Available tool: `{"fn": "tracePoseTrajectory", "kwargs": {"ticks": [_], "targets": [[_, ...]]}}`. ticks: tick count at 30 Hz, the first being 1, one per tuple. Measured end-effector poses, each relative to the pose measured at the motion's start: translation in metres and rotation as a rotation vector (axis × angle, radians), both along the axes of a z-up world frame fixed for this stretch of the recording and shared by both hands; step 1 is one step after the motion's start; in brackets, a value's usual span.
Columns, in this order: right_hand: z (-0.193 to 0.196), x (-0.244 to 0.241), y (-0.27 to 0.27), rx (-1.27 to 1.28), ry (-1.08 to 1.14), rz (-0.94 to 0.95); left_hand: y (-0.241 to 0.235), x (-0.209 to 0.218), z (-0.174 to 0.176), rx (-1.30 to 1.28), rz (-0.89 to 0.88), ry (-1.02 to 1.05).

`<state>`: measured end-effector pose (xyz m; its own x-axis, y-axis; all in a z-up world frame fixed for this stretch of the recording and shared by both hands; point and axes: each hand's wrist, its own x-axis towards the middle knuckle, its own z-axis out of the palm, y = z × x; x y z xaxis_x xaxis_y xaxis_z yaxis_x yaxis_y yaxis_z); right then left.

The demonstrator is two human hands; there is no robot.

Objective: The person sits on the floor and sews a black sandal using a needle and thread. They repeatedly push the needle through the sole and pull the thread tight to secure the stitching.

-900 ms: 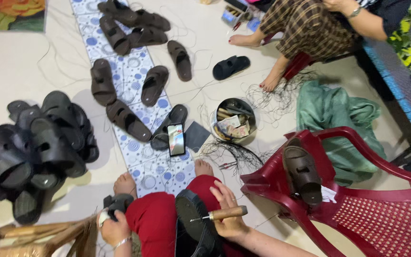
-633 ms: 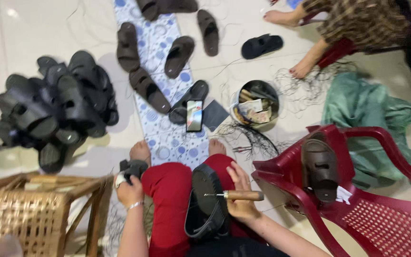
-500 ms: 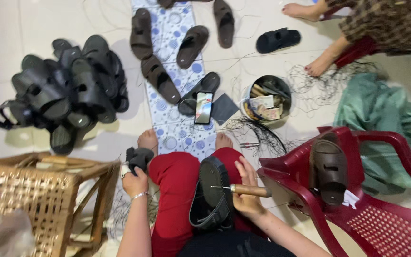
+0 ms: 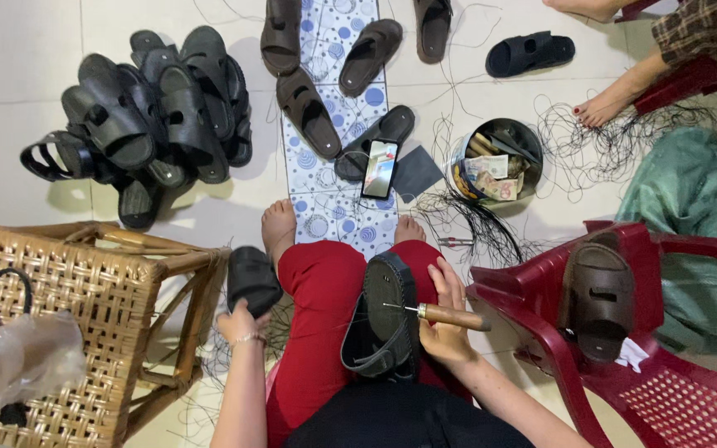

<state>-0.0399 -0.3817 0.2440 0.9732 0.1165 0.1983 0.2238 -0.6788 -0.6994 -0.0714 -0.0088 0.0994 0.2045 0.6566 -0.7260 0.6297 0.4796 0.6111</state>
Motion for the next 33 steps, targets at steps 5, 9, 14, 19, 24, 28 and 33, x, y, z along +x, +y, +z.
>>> {"fn": "tracePoseTrajectory", "kwargs": {"ticks": [5, 9, 14, 19, 24, 28, 33], "targets": [[0.008, 0.001, 0.005, -0.031, 0.009, 0.002, 0.015, 0.046, 0.015, 0.126, 0.110, -0.161], [0.003, 0.000, 0.003, -0.048, 0.021, 0.013, 0.059, 0.096, 0.034, -0.028, 0.271, -0.453], [0.007, 0.002, 0.005, -0.033, 0.031, 0.014, 0.076, 0.172, 0.167, -0.014, 0.178, -0.712], [0.009, -0.001, 0.006, -0.028, 0.069, -0.003, 0.109, 0.197, 0.134, -0.168, 0.312, -0.840], [0.007, 0.001, 0.003, -0.046, 0.061, 0.016, 0.019, 0.146, 0.072, -0.137, -0.284, -0.529], [0.011, 0.004, 0.004, -0.040, 0.056, 0.024, -0.031, 0.106, 0.041, 0.049, -0.570, -0.327], [0.010, 0.003, 0.002, -0.029, 0.027, 0.036, -0.034, 0.100, 0.025, 0.147, -0.645, -0.342]]}}
